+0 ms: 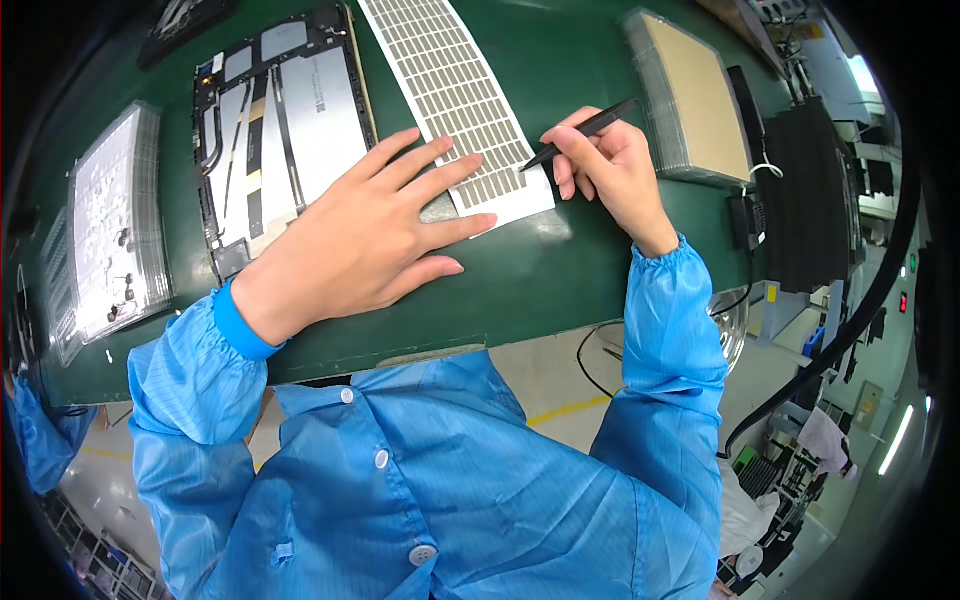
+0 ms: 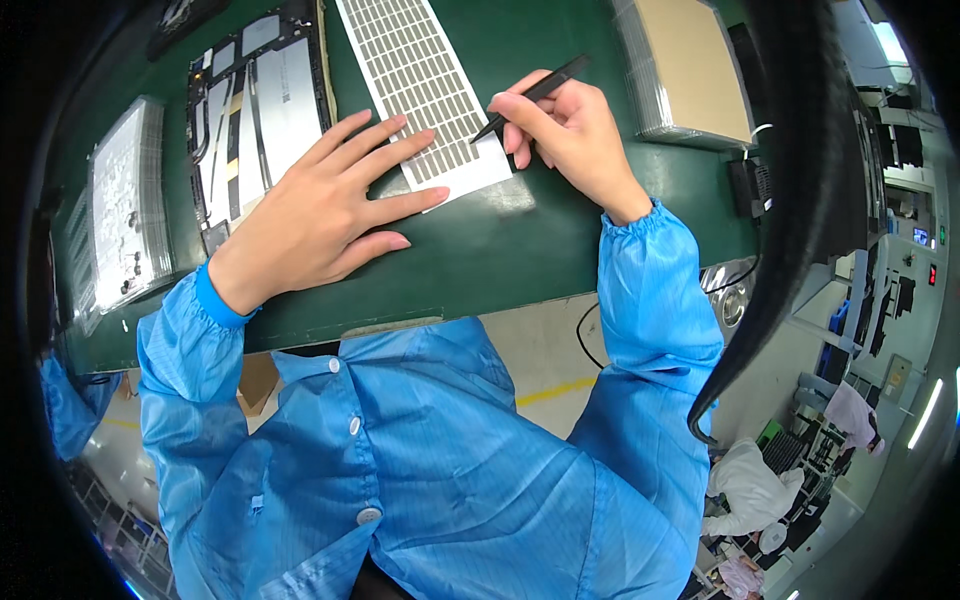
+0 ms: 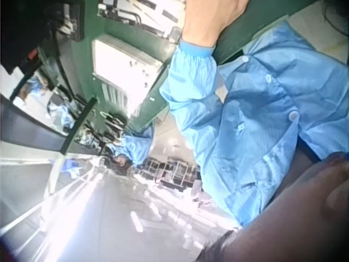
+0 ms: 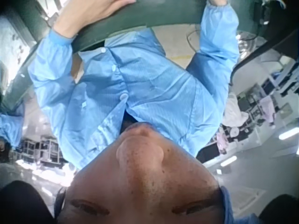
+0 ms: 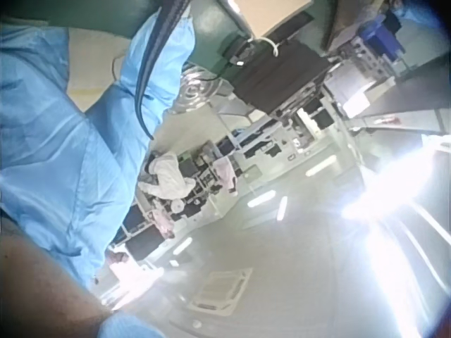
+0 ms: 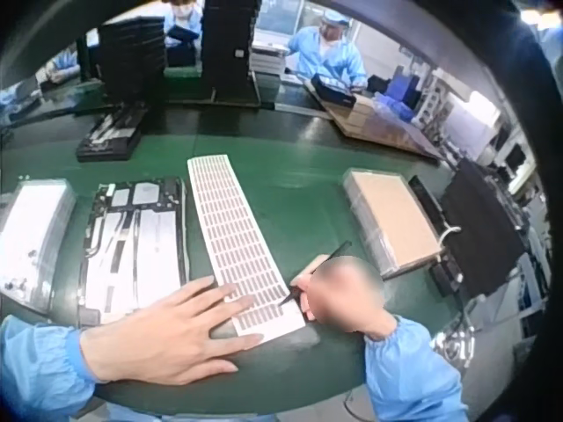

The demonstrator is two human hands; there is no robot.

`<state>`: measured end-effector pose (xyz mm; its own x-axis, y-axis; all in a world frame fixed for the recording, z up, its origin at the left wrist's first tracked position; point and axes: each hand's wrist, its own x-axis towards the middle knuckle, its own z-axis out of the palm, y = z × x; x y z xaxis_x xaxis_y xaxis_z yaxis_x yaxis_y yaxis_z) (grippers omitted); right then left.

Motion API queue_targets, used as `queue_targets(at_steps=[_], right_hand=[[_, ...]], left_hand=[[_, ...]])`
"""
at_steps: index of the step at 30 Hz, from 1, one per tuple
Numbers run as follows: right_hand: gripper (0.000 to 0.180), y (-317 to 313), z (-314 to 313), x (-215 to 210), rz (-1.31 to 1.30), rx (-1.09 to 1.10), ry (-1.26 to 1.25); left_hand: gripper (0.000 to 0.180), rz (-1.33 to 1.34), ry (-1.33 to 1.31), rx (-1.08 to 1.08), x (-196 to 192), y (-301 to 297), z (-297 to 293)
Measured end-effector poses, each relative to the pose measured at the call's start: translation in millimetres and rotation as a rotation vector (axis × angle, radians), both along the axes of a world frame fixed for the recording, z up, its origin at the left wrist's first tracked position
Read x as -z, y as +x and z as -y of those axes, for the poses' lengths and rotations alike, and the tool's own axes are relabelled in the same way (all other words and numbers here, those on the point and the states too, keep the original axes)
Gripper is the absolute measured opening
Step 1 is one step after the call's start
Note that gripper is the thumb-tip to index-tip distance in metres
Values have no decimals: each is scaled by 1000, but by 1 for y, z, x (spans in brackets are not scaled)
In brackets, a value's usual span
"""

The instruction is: The recorder is assembling internal electronic components into tablet chassis at a factory workbench.

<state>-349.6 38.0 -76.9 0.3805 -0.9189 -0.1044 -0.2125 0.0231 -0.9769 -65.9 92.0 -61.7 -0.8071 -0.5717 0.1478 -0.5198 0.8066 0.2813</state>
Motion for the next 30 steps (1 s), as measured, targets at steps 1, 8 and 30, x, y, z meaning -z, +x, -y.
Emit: queue_targets(at_steps=[1, 8, 30], right_hand=[[23, -1, 2, 3, 37, -6, -11], [34, -25, 6, 15, 353, 177, -11], [31, 219, 59, -7, 121, -138, -171]], left_hand=[[50, 22, 11, 4, 0, 2, 0], [45, -217, -328, -256, -40, 88, 72], [46, -244, -79, -547, -6, 154, 3]])
